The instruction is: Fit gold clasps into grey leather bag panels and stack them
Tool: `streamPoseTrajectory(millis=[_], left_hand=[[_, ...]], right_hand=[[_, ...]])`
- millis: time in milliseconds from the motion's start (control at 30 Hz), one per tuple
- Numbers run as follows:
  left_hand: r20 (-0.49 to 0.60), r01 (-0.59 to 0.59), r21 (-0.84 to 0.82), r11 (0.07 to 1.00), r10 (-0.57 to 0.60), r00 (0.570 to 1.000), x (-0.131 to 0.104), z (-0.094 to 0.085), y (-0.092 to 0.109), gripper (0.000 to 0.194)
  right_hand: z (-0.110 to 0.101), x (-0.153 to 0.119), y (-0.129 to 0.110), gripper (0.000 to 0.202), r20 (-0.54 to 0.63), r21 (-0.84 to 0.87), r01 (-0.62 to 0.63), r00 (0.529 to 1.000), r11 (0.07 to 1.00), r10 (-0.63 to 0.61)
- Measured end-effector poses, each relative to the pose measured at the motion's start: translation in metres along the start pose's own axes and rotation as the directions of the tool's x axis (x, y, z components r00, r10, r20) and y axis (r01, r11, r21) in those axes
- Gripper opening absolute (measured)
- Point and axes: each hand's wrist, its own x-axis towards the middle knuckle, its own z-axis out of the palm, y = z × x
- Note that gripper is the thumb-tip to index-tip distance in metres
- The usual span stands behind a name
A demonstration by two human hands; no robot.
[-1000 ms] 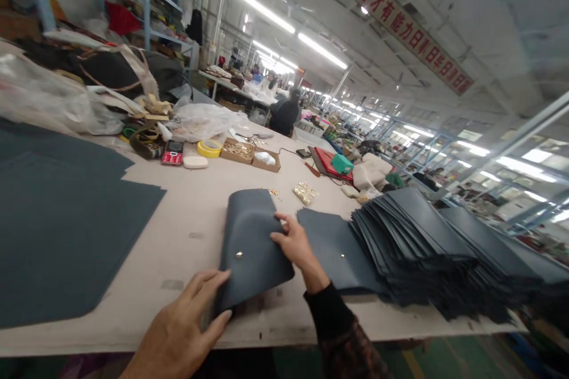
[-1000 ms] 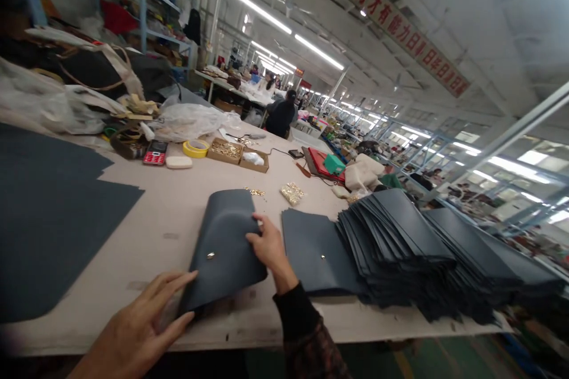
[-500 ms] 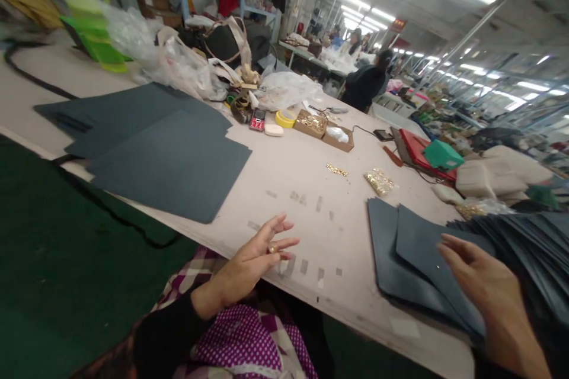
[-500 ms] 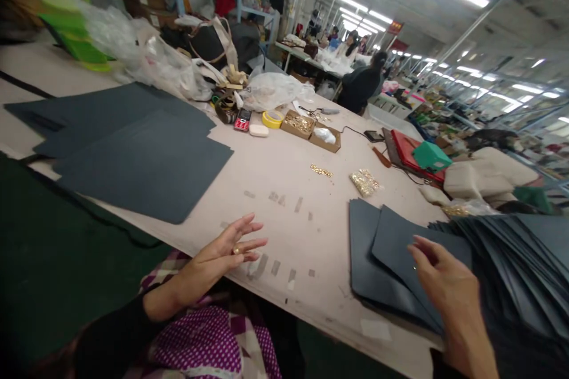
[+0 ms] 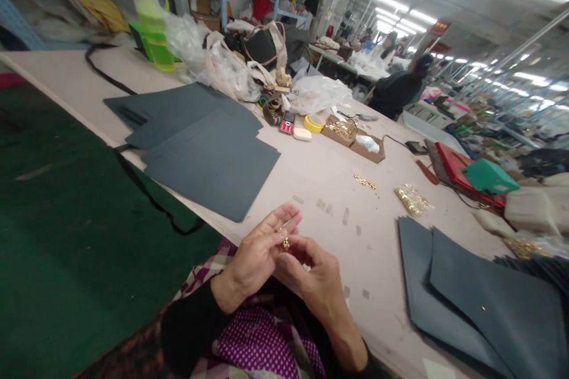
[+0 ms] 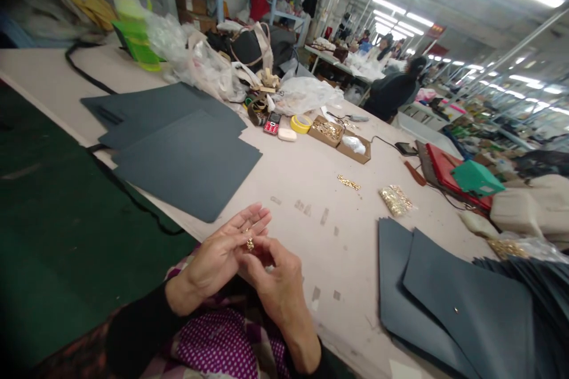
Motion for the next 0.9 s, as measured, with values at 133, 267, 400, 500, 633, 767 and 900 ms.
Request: streamPoseTrajectory(millis=[133,267,400,500,633,767,900], left_hand=[[0.024,-0.007,-0.002,1.0,0.007,1.0,-0.001,-0.01,0.003,0.042],[0.043,-0.009,0.114,0.993,0.004,0.999,-0.005,-0.024,0.009,0.034],[0.121,-0.13,0.588,0.799,0.072,0.99,-0.01,-0.039,0.024,0.028],[0.22,-0.283,0.815,0.506,0.182,0.958,-0.015,-0.047,0.037,0.024],[0.286,-0.344,0.897,0.277,0.228,0.931,-0.02,-0.053,0.044,0.021],[0.27,-0.336,0.908,0.249,0.266,0.926,-0.021,-0.054,0.046,0.021],[0.265,-0.328,0.913,0.243,0.256,0.93,-0.019,-0.056,0.049,0.019]], right_hand=[[0.014,0.006,0.006,0.02,-0.047,-0.057,0.08,0.995,0.995,-0.083],[0.018,0.013,0.007,0.015,-0.034,-0.116,0.156,0.986,0.981,-0.16],[0.016,0.025,0.0,0.013,-0.009,-0.011,0.085,0.996,0.996,-0.085],[0.017,0.034,-0.004,0.014,0.064,0.099,-0.036,0.998,0.994,0.029],[0.021,0.04,-0.008,0.015,0.135,0.112,-0.137,0.983,0.984,0.121],[0.024,0.043,-0.009,0.02,0.189,0.072,-0.129,0.976,0.989,0.113],[0.024,0.046,-0.006,0.017,0.197,0.049,-0.125,0.974,0.991,0.113]])
